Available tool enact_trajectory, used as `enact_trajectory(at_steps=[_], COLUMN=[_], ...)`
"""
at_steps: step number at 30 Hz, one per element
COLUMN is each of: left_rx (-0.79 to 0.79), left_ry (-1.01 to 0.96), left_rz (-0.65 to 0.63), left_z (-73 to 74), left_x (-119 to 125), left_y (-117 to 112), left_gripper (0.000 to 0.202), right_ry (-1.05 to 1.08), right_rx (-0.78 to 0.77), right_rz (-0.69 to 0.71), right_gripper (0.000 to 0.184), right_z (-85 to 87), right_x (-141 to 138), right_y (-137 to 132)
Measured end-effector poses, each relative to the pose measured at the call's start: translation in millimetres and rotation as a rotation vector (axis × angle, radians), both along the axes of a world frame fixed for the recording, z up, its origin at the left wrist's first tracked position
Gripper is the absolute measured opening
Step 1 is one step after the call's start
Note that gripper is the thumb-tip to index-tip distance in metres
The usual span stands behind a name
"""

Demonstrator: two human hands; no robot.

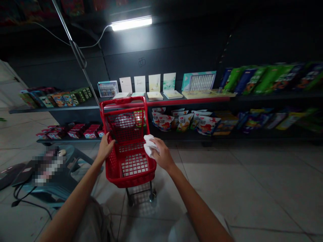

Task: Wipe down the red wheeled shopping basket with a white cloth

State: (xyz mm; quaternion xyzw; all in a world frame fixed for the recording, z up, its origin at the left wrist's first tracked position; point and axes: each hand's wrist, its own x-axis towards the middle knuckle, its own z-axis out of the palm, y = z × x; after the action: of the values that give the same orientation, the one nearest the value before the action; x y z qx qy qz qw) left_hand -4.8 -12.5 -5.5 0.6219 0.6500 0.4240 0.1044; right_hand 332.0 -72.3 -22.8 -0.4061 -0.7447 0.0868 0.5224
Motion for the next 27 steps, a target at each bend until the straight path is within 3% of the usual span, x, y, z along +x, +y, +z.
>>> enact_trajectory(at_steps=[3, 11, 14, 17, 21, 24, 27], left_rx=[-0.015, -0.058, -0.083, -0.1, -0.099, -0.1, -0.134], left_ry=[0.059, 0.087, 0.065, 0.029, -0.02, -0.1, -0.245], left_rz=[0.019, 0.021, 0.016, 0.011, 0.029, 0.026, -0.069], left_z=[-0.9, 7.8, 10.3, 11.1, 6.6, -1.6, -10.3], left_x=[3, -1, 0, 1, 2, 4, 6], left_y=[1, 6, 8, 8, 9, 12, 16], left_gripper=[0.066, 0.06, 0.059, 0.06, 0.069, 0.073, 0.068], right_ry=[-0.077, -0.387, -0.561, -0.589, -0.529, -0.532, -0.489], right_rx=[-0.031, 0.043, 0.029, 0.003, -0.036, -0.063, -0.082], right_rz=[0.065, 0.294, 0.35, 0.283, 0.059, -0.079, -0.113], right_gripper=[0.044, 0.015, 0.01, 0.025, 0.051, 0.049, 0.037], right_z=[1.7, 13.0, 13.9, 21.1, 31.3, 30.2, 24.9], right_x=[-8, -40, -47, -42, -26, -21, -24], right_y=[-7, -59, -67, -62, -49, -46, -41])
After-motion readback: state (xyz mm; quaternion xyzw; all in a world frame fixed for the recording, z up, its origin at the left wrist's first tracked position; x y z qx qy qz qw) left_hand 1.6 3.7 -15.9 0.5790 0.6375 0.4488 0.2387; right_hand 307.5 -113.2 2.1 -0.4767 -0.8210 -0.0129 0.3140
